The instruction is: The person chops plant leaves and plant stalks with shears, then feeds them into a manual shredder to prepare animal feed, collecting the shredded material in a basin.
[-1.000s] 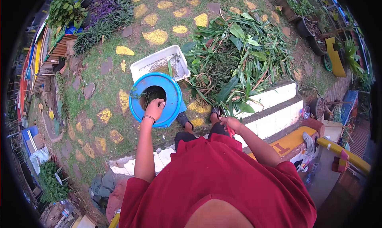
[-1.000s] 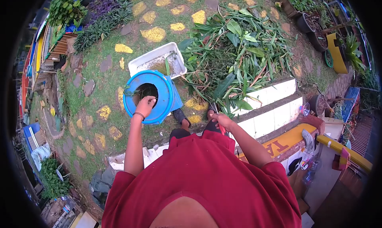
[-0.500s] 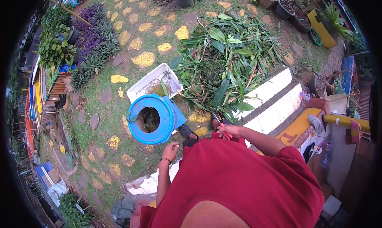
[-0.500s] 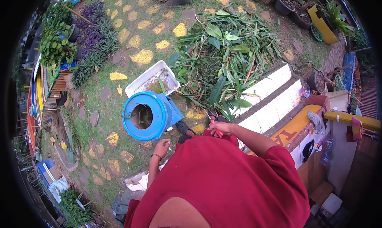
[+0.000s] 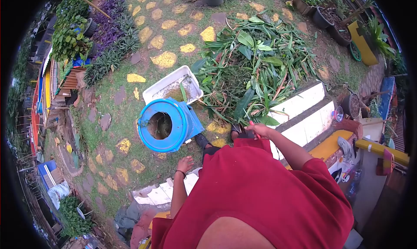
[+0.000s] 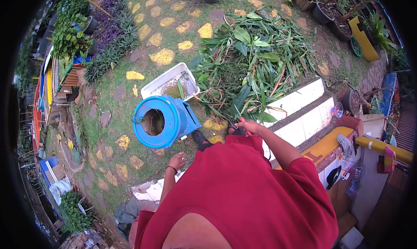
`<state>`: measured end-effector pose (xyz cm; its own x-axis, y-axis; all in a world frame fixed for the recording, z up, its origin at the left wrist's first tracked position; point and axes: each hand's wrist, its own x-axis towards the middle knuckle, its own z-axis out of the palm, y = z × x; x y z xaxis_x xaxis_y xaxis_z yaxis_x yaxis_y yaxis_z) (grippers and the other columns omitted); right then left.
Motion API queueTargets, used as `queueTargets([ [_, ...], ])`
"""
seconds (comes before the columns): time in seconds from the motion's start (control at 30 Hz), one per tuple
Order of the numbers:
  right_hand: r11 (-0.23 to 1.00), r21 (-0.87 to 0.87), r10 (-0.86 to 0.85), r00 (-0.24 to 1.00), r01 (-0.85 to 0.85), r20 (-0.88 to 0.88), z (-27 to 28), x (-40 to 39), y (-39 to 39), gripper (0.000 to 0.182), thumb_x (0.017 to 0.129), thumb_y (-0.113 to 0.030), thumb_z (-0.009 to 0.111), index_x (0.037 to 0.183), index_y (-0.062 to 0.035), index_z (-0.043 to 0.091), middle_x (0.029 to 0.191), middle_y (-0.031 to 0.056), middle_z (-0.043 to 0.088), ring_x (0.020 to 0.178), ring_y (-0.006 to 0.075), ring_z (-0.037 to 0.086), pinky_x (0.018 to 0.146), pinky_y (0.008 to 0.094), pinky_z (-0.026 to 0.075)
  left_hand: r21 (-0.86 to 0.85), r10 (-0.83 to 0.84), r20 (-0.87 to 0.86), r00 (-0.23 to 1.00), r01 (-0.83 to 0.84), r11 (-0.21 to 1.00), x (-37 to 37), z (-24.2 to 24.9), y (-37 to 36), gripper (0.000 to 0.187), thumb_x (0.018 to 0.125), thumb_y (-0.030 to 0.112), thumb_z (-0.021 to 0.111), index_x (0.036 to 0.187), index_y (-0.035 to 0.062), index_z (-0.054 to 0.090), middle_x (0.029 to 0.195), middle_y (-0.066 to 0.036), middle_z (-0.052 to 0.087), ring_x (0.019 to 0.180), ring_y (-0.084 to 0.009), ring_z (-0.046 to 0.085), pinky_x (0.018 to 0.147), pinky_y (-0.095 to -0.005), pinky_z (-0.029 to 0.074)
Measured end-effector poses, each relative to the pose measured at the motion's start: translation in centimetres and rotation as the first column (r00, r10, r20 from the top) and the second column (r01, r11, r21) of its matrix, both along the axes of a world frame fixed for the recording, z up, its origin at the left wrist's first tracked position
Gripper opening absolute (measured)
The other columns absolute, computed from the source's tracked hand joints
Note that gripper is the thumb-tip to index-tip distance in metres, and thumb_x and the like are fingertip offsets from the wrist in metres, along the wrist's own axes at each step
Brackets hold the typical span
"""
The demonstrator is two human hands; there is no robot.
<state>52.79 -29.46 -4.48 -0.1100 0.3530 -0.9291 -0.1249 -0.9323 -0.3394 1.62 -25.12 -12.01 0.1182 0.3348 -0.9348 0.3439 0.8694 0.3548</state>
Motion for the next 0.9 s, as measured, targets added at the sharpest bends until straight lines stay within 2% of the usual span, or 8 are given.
queueTargets([
  [0.1,0.98,0.041,0.169,0.917,-0.197,0.362,1.1,3.0,-0.5,0.046,0.082,-0.047,0.076,0.097,-0.0065,0.059,0.071,0.0013,0.051,0.058,0.0117,0.052,0.054,0.0297,0.046,-0.139,0.37,0.072,0.926,-0.358,0.923,0.7,3.2,0.0,0.059,0.102,0.05,0.046,0.144,0.0091,0.044,0.142,-0.01,0.05,0.124,-0.0292,0.053,0.106,-0.0465,0.042],
  [0.17,0.976,0.054,0.17,0.891,-0.211,0.421,-4.6,6.1,-3.5,0.048,0.078,-0.047,0.078,0.087,-0.0047,0.058,0.067,0.0052,0.055,0.048,0.0135,0.049,0.046,0.0324,0.041,-0.213,0.731,0.242,0.638,-0.701,0.681,0.7,4.2,0.9,0.068,0.1,0.056,0.045,0.148,0.0078,0.037,0.143,-0.011,0.047,0.129,-0.0323,0.049,0.11,-0.0481,0.04],
  [0.3,0.975,-0.144,0.217,0.87,-0.17,0.442,-2.8,9.0,-4.9,0.046,0.078,-0.046,0.077,0.08,-0.0048,0.057,0.059,0.0041,0.051,0.045,0.0152,0.048,0.043,0.0339,0.041,-0.168,0.779,0.316,0.541,-0.776,0.608,-0.7,4.1,4.1,0.089,0.091,0.071,0.047,0.149,0.0044,0.031,0.145,-0.018,0.041,0.13,-0.039,0.047,0.109,-0.0504,0.04],
  [0.43,0.964,-0.174,0.258,0.876,-0.203,0.408,-2.3,9.8,-6.3,0.054,0.085,-0.047,0.071,0.099,0.0033,0.056,0.058,0.0037,0.05,0.042,0.014,0.051,0.037,0.0302,0.04,-0.263,0.853,0.208,0.478,-0.813,0.52,-1.1,3.7,7.6,0.096,0.088,0.075,0.048,0.149,0.0026,0.029,0.145,-0.018,0.04,0.131,-0.0406,0.046,0.11,-0.0523,0.038],
  [0.47,0.958,-0.189,0.277,0.872,-0.216,0.404,-2.6,9.7,-6.5,0.053,0.085,-0.046,0.071,0.098,0.0031,0.056,0.057,0.0033,0.049,0.041,0.0139,0.05,0.038,0.0303,0.04,-0.201,0.781,0.18,0.599,-0.754,0.625,-1.1,2.7,7.8,0.097,0.087,0.076,0.049,0.149,0.0038,0.029,0.145,-0.018,0.038,0.131,-0.041,0.046,0.11,-0.0533,0.037],
  [0.6,0.938,-0.19,0.346,0.842,-0.292,0.415,-1.2,7.4,-5.5,0.079,0.078,-0.05,0.076,0.121,0.0123,0.055,0.093,0.0174,0.064,0.068,0.0203,0.064,0.059,0.0341,0.051,-0.065,0.688,0.049,0.724,-0.685,0.726,0.3,-0.4,7.8,0.09,0.088,0.072,0.053,0.15,0.0105,0.03,0.145,-0.018,0.038,0.125,-0.0418,0.052,0.107,-0.056,0.038],
  [0.73,0.9,-0.206,0.436,0.799,-0.384,0.414,2.8,3.6,-2.3,0.077,0.078,-0.052,0.074,0.123,0.0087,0.057,0.109,0.0164,0.068,0.095,0.0228,0.065,0.086,0.0336,0.05,-0.008,0.699,0.131,0.703,-0.704,0.71,1.0,0.3,7.4,0.088,0.088,0.069,0.057,0.15,0.0118,0.03,0.142,-0.017,0.044,0.12,-0.0406,0.057,0.105,-0.0561,0.041],
  [0.9,0.854,-0.123,0.511,0.767,-0.506,0.388,-2.6,2.9,-2.0,0.08,0.079,-0.058,0.071,0.125,0.0049,0.057,0.112,0.0185,0.067,0.103,0.0267,0.065,0.092,0.0362,0.048,0.052,0.617,-0.031,0.786,-0.615,0.787,2.0,1.2,7.1,0.09,0.086,0.076,0.053,0.148,0.0126,0.035,0.136,-0.017,0.052,0.115,-0.0363,0.06,0.104,-0.0542,0.042],
])
